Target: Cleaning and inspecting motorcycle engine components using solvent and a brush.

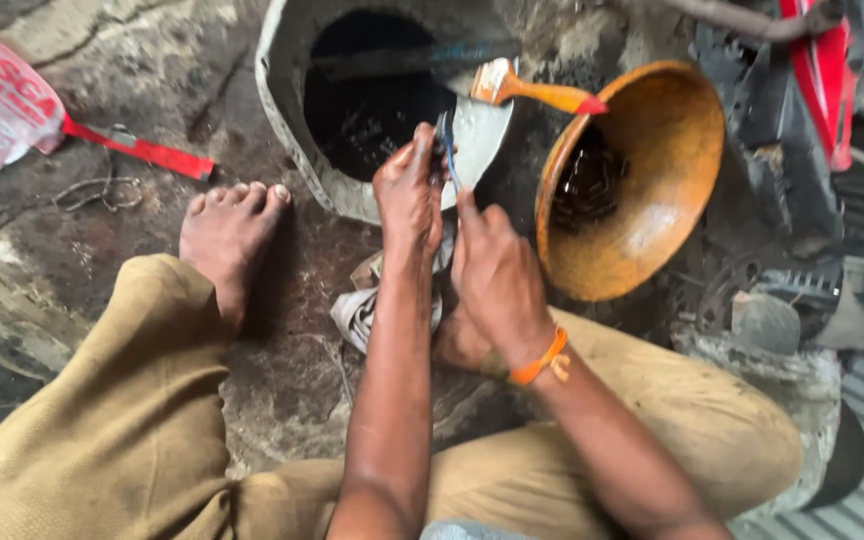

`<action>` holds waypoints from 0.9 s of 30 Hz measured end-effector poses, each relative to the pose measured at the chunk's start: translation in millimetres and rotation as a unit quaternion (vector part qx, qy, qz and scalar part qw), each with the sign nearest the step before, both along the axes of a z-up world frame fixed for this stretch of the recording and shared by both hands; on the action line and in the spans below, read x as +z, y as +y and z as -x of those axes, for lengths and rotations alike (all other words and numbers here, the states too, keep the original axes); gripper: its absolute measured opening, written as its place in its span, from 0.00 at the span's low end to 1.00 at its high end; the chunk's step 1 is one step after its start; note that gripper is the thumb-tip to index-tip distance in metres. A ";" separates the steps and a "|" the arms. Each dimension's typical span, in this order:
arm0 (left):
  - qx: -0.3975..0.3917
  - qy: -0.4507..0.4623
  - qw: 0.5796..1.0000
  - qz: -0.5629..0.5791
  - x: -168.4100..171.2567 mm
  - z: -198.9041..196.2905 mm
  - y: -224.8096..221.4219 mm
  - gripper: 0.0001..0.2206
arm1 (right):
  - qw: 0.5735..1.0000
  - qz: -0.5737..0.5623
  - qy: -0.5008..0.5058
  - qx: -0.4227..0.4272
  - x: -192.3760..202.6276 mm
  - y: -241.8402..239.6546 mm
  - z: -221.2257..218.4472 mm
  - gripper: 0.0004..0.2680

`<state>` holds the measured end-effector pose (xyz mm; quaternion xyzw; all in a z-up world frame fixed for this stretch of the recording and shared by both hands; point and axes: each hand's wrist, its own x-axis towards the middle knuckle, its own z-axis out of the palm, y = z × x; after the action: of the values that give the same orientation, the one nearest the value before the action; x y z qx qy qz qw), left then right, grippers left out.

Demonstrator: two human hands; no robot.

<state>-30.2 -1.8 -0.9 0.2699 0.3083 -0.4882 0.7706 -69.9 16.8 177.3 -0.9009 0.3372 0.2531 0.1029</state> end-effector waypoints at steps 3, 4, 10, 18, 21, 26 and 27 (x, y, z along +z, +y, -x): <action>0.071 -0.004 0.996 0.062 0.8 -9.2 -10.0 0.11 | 0.996 0.030 -0.077 -0.019 -3.2 -6.0 -5.2 0.18; 0.052 -0.010 0.998 0.030 1.9 -14.2 -11.5 0.12 | 0.995 0.041 -0.089 0.008 -5.1 -5.0 -5.3 0.17; 0.022 -0.019 1.000 0.007 -2.4 -5.8 -11.1 0.12 | 0.995 0.043 -0.089 -0.029 -1.0 -4.5 -12.7 0.16; -0.027 -0.081 0.994 -0.062 -1.6 -12.0 -10.8 0.14 | 0.992 0.069 -0.100 0.026 -2.2 -5.7 -14.2 0.18; 0.015 -0.029 0.999 -0.010 -4.8 -4.9 -0.9 0.13 | 0.999 0.002 0.001 -0.037 -7.5 -7.8 -10.5 0.17; -0.067 -0.022 0.997 -0.025 20.0 -6.9 -5.7 0.15 | 0.997 0.030 -0.063 -0.040 -10.7 -33.6 -9.0 0.16; -0.067 -0.020 0.997 -0.026 20.6 -4.0 -6.7 0.15 | 0.997 0.029 -0.061 -0.040 -3.5 -42.5 -5.8 0.16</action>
<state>-26.2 -8.5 19.7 0.3195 0.2865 -0.5249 0.7351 -64.2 -25.7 173.7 -0.9030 0.3733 0.1834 0.1073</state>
